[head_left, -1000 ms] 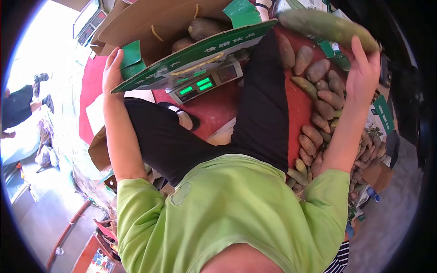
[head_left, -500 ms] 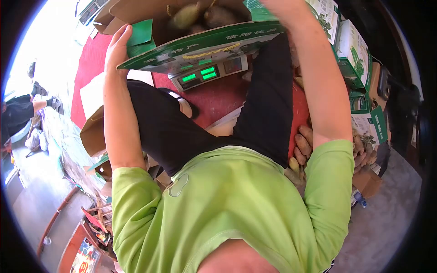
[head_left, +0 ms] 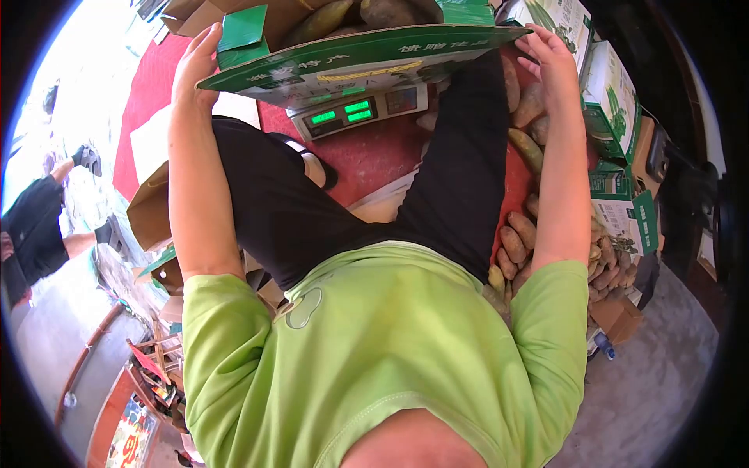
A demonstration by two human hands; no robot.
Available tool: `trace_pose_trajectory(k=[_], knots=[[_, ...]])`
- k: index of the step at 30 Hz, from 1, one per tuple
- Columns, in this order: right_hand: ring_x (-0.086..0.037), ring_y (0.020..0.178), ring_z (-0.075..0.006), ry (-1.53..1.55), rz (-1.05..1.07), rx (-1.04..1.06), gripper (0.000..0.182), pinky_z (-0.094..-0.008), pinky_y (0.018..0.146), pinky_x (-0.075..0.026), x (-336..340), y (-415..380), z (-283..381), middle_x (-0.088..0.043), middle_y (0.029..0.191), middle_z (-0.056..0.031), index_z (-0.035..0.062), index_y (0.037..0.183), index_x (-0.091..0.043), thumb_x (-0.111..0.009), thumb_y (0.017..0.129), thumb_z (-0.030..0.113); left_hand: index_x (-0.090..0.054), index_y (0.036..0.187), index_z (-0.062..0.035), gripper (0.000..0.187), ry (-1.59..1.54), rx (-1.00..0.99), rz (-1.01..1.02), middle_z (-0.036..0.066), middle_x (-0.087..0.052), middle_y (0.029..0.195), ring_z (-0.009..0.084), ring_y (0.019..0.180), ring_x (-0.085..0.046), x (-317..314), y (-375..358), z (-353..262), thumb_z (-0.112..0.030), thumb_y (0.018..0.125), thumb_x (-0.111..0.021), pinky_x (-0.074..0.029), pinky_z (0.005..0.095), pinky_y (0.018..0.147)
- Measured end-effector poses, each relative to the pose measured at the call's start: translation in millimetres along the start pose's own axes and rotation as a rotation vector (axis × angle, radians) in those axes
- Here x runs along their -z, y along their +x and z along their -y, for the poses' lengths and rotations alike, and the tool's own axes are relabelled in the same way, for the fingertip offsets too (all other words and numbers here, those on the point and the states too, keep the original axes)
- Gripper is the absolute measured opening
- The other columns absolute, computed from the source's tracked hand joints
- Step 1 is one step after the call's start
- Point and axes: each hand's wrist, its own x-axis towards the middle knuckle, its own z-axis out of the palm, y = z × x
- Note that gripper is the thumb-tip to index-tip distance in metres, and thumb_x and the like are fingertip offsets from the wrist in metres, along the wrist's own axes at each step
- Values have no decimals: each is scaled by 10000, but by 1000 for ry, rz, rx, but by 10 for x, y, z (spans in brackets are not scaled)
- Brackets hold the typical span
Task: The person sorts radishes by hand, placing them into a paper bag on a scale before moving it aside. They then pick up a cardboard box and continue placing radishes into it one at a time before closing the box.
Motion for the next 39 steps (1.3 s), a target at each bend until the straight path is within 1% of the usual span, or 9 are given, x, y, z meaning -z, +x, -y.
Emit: trace_pose_trajectory(k=[10, 18, 24, 27, 30, 32, 33, 34, 39], knots=[[-576, 981, -149, 69, 145, -60, 345, -296, 794, -468, -196, 128, -122, -609, 1102, -58, 48, 1223, -529, -538, 914, 200, -513, 1229, 13, 480, 10, 9, 55, 135, -572, 1156, 227, 1055, -562, 53, 46, 43, -239, 852, -670, -492, 311, 848], [-576, 922, -137, 46, 146, -88, 367, -305, 784, -455, -384, 95, -88, -617, 1058, -44, 43, 1232, -518, -523, 934, 257, -516, 1235, -5, 475, 51, -8, 31, 127, -571, 1154, 220, 1041, -561, 31, -20, 33, -245, 854, -666, -480, 312, 862], [-564, 906, -124, 74, 153, -66, 364, -295, 777, -442, -403, 116, -112, -611, 1013, -19, 44, 1211, -524, -513, 938, 284, -512, 1242, -8, 503, 115, -9, 24, 118, -569, 1167, 221, 1109, -517, -26, -82, -3, -294, 855, -658, -435, 339, 917], [-557, 910, -125, 93, 177, -98, 387, -293, 788, -429, -428, 128, -84, -613, 1047, -28, 75, 1208, -550, -543, 913, 325, -503, 1246, -2, 532, 161, -42, 60, 117, -569, 1175, 218, 1098, -521, 52, 35, 70, -317, 848, -660, -432, 343, 905], [-535, 971, -158, 10, 104, -136, 475, -350, 859, -369, -516, 70, -14, -611, 1083, -6, 123, 1235, -543, -562, 877, 434, -487, 1247, 25, 555, 243, -127, 64, 136, -576, 1154, 215, 1047, -551, 34, -31, 63, -326, 849, -650, -437, 339, 888], [-560, 972, -143, 133, 222, -160, 462, -301, 836, -418, -458, 210, -139, -610, 1085, -19, 85, 1242, -523, -548, 900, 395, -452, 1285, 19, 587, 159, -110, 53, 151, -547, 1205, 238, 1080, -536, -41, -163, 2, -317, 844, -646, -429, 351, 899], [-576, 959, -131, 133, 216, -137, 439, -278, 814, -445, -469, 204, -145, -609, 1078, -33, 57, 1233, -517, -542, 915, 359, -435, 1303, 15, 622, 282, -143, 39, 164, -527, 1232, 255, 1116, -514, 44, -49, 70, -319, 827, -657, -414, 369, 920], [-584, 935, -131, 166, 219, -121, 404, -273, 795, -456, -478, 232, -165, -608, 1064, -40, 51, 1206, -527, -540, 922, 339, -433, 1305, 13, 638, 191, -116, 45, 174, -519, 1240, 269, 1136, -498, 29, -27, 90, -321, 814, -666, -404, 383, 932], [-590, 875, -125, 188, 298, -92, 373, -244, 746, -457, -448, 329, -237, -612, 1007, -36, 45, 1167, -532, -529, 928, 331, -372, 1330, 25, 644, 95, -127, -4, 195, -512, 1257, 264, 1125, -516, -44, -202, -39, -274, 836, -657, -441, 362, 912]])
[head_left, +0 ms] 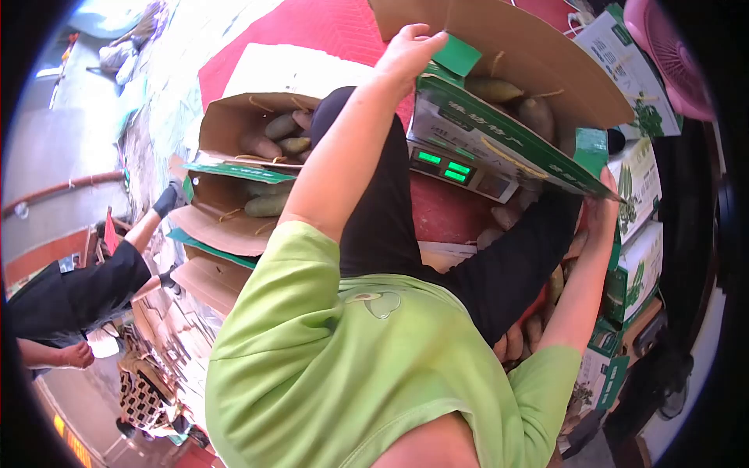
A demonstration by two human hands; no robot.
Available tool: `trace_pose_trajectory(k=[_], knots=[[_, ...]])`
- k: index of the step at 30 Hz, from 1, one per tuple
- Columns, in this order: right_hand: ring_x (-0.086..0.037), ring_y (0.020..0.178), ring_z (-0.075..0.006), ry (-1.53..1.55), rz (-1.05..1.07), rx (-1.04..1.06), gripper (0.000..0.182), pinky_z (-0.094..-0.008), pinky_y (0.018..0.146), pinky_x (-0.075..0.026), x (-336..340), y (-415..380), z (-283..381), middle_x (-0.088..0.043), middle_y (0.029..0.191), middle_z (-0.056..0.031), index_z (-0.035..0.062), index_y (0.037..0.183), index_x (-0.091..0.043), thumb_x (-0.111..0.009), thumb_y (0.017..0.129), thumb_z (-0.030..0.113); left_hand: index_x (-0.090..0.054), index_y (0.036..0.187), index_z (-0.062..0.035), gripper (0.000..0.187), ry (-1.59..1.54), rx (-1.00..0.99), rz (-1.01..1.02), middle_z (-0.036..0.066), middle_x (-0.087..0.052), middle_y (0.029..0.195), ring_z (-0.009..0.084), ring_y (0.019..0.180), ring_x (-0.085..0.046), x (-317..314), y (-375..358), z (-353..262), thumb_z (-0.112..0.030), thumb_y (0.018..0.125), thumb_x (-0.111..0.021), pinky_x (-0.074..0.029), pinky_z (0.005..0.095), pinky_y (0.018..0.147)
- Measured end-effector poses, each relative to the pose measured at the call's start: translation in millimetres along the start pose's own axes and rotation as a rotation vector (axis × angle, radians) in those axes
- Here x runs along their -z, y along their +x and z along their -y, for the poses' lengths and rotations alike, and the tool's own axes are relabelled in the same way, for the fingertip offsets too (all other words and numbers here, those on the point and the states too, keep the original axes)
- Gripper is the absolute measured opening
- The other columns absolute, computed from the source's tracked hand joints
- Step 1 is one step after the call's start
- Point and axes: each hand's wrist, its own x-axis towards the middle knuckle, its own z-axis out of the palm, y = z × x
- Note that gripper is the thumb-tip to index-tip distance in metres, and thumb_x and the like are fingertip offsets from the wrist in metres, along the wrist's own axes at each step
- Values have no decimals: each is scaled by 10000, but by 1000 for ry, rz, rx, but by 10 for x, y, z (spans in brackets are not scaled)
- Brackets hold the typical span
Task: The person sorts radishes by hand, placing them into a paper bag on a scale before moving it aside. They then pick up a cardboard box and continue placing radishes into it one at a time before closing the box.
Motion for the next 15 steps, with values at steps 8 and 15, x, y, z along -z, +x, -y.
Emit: trace_pose_trajectory(k=[8, 15], knots=[[-599, 945, -174, 65, 17, 42, 384, -297, 809, -464, 14, -2, -113, -602, 1071, -78, 23, 1189, -506, -474, 952, 323, -346, 1332, 50, 644, -9, -112, -35, 188, -525, 1240, 229, 1098, -526, 74, -8, -15, -265, 855, -645, -422, 331, 901], [-614, 918, -202, 91, -68, 47, 377, -316, 799, -501, -49, -149, -80, -616, 1027, -89, 18, 1150, -514, -504, 936, 327, -357, 1332, 66, 721, 239, 43, -76, 201, -507, 1267, 264, 1158, -492, 73, -81, -112, -396, 845, -617, -378, 348, 973]])
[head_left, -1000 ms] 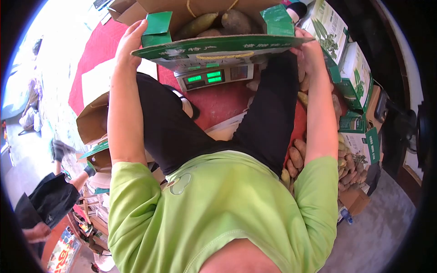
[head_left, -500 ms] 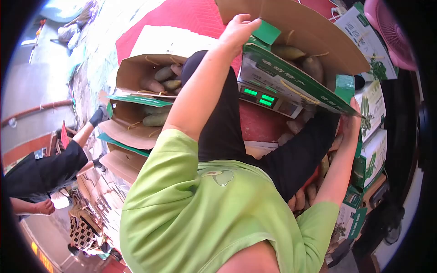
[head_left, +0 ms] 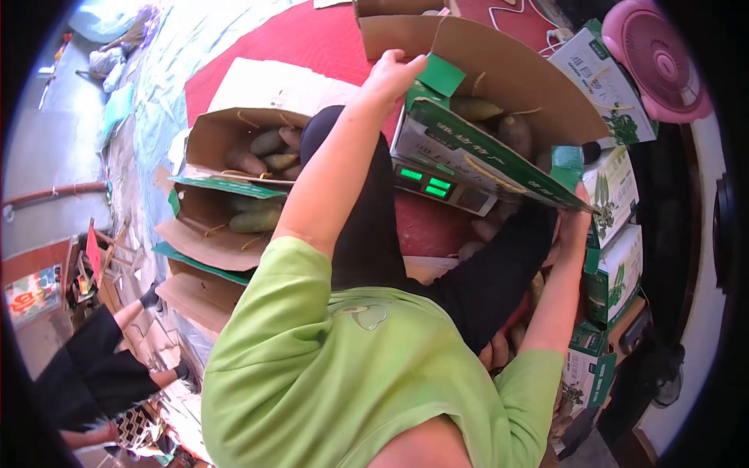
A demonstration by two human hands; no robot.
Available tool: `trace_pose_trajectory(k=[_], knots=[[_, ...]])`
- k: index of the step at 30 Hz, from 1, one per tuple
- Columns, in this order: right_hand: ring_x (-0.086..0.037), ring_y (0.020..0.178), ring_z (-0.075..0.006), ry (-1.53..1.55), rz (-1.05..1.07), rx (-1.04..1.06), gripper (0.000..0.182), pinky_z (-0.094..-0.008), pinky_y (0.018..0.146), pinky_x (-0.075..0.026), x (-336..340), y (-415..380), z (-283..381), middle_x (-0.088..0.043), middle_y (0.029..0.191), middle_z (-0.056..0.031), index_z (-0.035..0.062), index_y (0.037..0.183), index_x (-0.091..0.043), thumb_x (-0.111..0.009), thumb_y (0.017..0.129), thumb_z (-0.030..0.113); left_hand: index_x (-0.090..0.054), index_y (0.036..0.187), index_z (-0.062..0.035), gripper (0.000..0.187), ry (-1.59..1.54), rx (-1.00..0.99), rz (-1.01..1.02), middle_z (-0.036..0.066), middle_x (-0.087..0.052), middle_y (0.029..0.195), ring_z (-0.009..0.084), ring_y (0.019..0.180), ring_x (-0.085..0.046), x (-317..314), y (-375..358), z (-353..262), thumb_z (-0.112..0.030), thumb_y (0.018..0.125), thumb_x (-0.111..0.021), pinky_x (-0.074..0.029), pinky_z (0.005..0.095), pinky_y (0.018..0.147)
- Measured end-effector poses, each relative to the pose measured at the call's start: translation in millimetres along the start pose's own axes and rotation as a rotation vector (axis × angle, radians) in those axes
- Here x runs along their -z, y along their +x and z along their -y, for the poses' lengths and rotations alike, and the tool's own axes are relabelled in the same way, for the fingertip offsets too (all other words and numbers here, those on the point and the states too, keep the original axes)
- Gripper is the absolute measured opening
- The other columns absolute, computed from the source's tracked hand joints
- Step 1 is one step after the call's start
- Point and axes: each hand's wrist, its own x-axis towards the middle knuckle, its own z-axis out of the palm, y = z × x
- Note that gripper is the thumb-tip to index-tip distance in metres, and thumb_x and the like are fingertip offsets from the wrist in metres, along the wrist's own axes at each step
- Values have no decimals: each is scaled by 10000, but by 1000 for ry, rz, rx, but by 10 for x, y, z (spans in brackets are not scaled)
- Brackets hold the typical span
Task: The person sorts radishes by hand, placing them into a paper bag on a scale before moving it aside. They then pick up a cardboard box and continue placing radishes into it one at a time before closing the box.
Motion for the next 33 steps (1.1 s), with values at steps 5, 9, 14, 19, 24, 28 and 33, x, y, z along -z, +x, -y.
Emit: trace_pose_trajectory(k=[5, 9, 14, 19, 24, 28, 33], knots=[[-615, 856, -165, -35, -62, 5, 382, -286, 736, -487, -83, -41, -8, -621, 999, -63, 45, 1133, -535, -512, 930, 367, -539, 1192, 64, 639, 324, -40, 69, 218, -583, 1145, 304, 1125, -530, 0, 255, 311, -472, 848, -585, -420, 395, 920], [-614, 854, -156, -54, -81, -2, 375, -280, 726, -482, -68, -31, -6, -627, 993, -45, 70, 1121, -547, -527, 919, 386, -541, 1184, 65, 636, 350, 50, 172, 207, -596, 1124, 263, 1073, -554, 5, 286, 314, -483, 862, -569, -428, 373, 895], [-612, 874, -153, -53, -102, -1, 388, -294, 745, -466, -99, -28, -9, -632, 992, -36, 66, 1126, -550, -529, 916, 393, -531, 1192, 72, 636, 274, 46, 198, 188, -604, 1116, 246, 1040, -570, -51, 279, 325, -471, 863, -578, -424, 358, 891], [-591, 927, -161, -40, -28, 36, 377, -308, 796, -463, -84, 19, 36, -609, 1049, -48, 45, 1149, -538, -536, 920, 343, -493, 1238, 58, 649, 281, 106, 196, 185, -586, 1147, 256, 1086, -542, -66, 189, 253, -472, 870, -568, -398, 379, 931], [-573, 942, -169, -19, 18, 71, 376, -313, 820, -459, -151, 182, 98, -589, 1055, -68, 7, 1185, -520, -547, 914, 266, -514, 1252, -16, 592, 92, 224, 317, 118, -605, 1122, 216, 1047, -549, 25, 52, 36, -474, 878, -555, -405, 357, 880], [-580, 922, -175, -97, 22, 86, 457, -309, 815, -461, -236, 324, 145, -596, 1048, -75, -10, 1220, -508, -544, 908, 321, -542, 1218, -31, 554, -134, 326, 313, 92, -625, 1079, 191, 997, -570, 112, 76, -14, -477, 890, -546, -428, 340, 829], [-579, 949, -170, -180, 165, 118, 559, -302, 832, -458, -691, 297, 347, -595, 1076, -81, -18, 1240, -497, -537, 894, 419, -604, 1103, -31, 514, -239, 229, 311, 70, -650, 996, 188, 886, -599, 417, 455, 256, -493, 888, -538, -447, 328, 776]])
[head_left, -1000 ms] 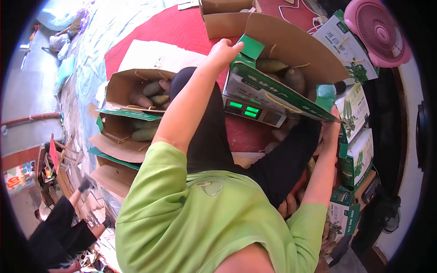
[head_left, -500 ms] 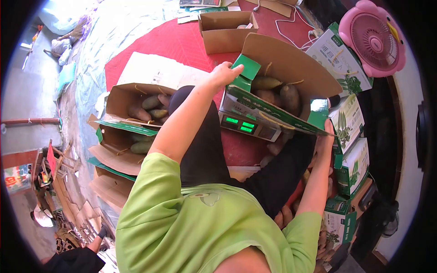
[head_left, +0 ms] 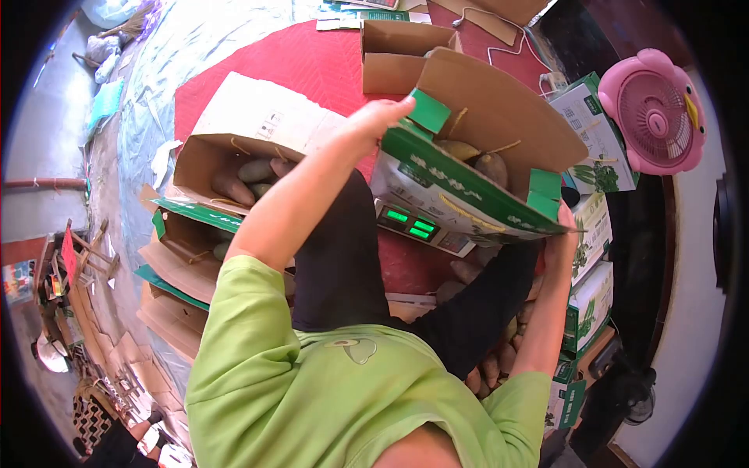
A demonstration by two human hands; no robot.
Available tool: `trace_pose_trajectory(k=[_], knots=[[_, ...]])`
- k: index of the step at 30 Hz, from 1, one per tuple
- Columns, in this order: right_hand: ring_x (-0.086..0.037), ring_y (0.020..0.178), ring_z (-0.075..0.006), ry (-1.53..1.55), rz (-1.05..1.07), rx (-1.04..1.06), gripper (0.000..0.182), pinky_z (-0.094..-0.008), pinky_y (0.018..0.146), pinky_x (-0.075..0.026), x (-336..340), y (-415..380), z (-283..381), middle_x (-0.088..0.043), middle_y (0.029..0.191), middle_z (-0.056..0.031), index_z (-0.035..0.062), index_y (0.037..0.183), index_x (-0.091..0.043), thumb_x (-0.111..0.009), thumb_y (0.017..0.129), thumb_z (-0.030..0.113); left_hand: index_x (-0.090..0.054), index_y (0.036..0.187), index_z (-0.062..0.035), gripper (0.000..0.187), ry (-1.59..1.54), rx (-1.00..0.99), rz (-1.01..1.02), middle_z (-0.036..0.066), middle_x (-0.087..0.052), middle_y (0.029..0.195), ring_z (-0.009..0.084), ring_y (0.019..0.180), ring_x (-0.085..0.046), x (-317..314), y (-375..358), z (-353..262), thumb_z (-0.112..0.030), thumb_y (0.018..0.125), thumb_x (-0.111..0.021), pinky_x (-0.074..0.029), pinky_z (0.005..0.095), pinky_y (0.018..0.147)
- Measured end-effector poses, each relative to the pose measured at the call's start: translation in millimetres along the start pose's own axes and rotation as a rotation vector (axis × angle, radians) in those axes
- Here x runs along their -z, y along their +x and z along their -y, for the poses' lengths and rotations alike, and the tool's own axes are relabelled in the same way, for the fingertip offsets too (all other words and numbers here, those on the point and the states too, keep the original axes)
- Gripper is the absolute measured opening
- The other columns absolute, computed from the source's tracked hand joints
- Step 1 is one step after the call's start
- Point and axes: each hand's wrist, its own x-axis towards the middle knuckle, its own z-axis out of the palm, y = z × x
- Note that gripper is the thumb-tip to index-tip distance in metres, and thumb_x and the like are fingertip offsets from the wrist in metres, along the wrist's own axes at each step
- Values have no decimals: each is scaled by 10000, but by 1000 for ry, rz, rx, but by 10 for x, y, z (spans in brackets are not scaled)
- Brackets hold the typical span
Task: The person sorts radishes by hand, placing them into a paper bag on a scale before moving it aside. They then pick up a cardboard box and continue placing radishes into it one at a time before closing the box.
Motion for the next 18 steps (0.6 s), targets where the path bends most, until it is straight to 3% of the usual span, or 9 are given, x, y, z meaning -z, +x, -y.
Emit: trace_pose_trajectory(k=[3, 4, 5, 6, 10, 13, 15, 16, 18], knots=[[-570, 1004, -167, 2, 97, 2, 578, -291, 863, -447, -266, 152, 92, -586, 1124, -87, -26, 1266, -475, -518, 909, 426, -643, 1022, -60, 483, -37, 9, -78, 57, -659, 929, 187, 842, -582, 308, -251, -378, -510, 884, -533, -423, 350, 758], [-568, 1013, -164, 32, 113, -4, 536, -287, 873, -441, -482, 121, 216, -581, 1139, -92, -34, 1260, -474, -530, 916, 373, -663, 983, -108, 456, 0, -9, -82, 27, -674, 883, 143, 813, -624, 494, -217, -406, -533, 864, -550, -472, 306, 750], [-566, 1021, -162, 63, 129, -11, 495, -282, 883, -434, -677, 111, 280, -576, 1154, -97, -41, 1255, -473, -543, 922, 319, -650, 970, -53, 455, -55, -17, -138, 52, -664, 854, 160, 749, -593, 628, -234, -473, -489, 882, -554, -442, 298, 712], [-566, 1033, -170, 88, 48, -19, 457, -291, 900, -434, -822, 149, 277, -570, 1175, -104, -46, 1267, -462, -525, 938, 264, -653, 957, -50, 451, -93, -48, -137, 53, -665, 844, 156, 735, -597, 794, -247, -531, -485, 879, -562, -450, 287, 704], [-556, 1054, -182, 94, 82, -23, 399, -297, 910, -434, -1533, 193, 396, -561, 1182, -108, -52, 1274, -442, -490, 951, 177, -667, 898, -40, 464, -202, -128, -98, 79, -672, 819, 169, 725, -615, 1587, -166, -632, -495, 864, -579, -476, 291, 707], [-557, 1048, -188, 43, 183, -19, 400, -312, 894, -446, -1995, 260, 312, -559, 1179, -99, -22, 1276, -447, -497, 946, 197, -637, 984, -31, 484, -242, -152, -170, 104, -671, 883, 200, 735, -621, 2105, -204, -674, -496, 883, -548, -492, 317, 755], [-561, 1029, -193, 20, 234, -92, 401, -329, 864, -462, -2311, 257, 237, -559, 1171, -88, 16, 1276, -458, -507, 938, 227, -562, 1144, -40, 514, -281, -148, -177, 132, -646, 1012, 210, 823, -617, 2315, -385, -718, -493, 912, -493, -496, 327, 797], [-562, 1016, -195, -43, 238, -104, 407, -347, 833, -475, -2478, 258, 190, -556, 1167, -82, 38, 1278, -457, -507, 936, 253, -456, 1280, -66, 547, -257, -117, -279, 146, -600, 1129, 217, 927, -597, 2473, -393, -688, -489, 932, -448, -497, 335, 825], [-562, 1010, -197, -65, 291, -103, 419, -352, 818, -482, -2789, 242, 90, -557, 1162, -87, 46, 1286, -449, -499, 938, 273, -350, 1369, -77, 607, -233, -95, -320, 151, -553, 1213, 224, 1030, -559, 2740, -484, -633, -491, 933, -440, -482, 351, 863]])
